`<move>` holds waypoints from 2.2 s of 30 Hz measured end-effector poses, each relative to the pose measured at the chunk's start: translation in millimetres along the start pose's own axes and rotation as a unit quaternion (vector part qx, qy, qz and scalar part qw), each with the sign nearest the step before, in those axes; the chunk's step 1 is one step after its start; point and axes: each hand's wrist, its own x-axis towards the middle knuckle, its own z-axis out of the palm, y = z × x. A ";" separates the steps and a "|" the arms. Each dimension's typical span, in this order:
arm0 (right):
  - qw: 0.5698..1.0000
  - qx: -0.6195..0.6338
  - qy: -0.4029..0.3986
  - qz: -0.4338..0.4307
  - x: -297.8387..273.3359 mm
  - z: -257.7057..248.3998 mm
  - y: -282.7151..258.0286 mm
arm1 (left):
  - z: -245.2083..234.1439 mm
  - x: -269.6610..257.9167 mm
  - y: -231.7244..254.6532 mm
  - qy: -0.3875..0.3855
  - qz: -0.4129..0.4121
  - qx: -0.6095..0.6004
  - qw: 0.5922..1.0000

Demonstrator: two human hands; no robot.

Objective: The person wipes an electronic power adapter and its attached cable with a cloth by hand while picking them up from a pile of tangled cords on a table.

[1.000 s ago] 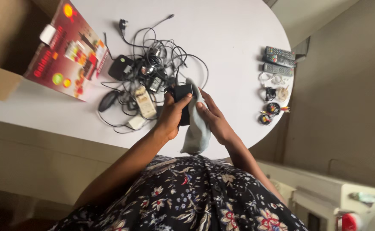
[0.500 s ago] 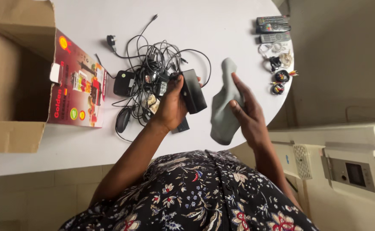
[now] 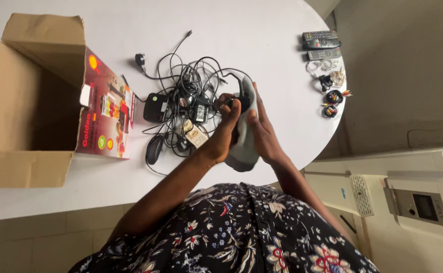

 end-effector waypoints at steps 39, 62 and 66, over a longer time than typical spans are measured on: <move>0.988 0.070 0.136 0.038 36.9 1.9 12.5 | 2.8 -52.8 53.9 -0.031 0.092 0.045 0.994; 0.962 -0.044 0.213 -0.164 -37.5 -40.6 -37.9 | -31.9 -48.1 37.1 0.021 0.060 0.033 0.997; 0.938 -0.251 0.081 -0.226 -33.7 -4.6 -36.7 | -46.0 -38.7 -1.8 -0.075 -0.030 -0.086 0.993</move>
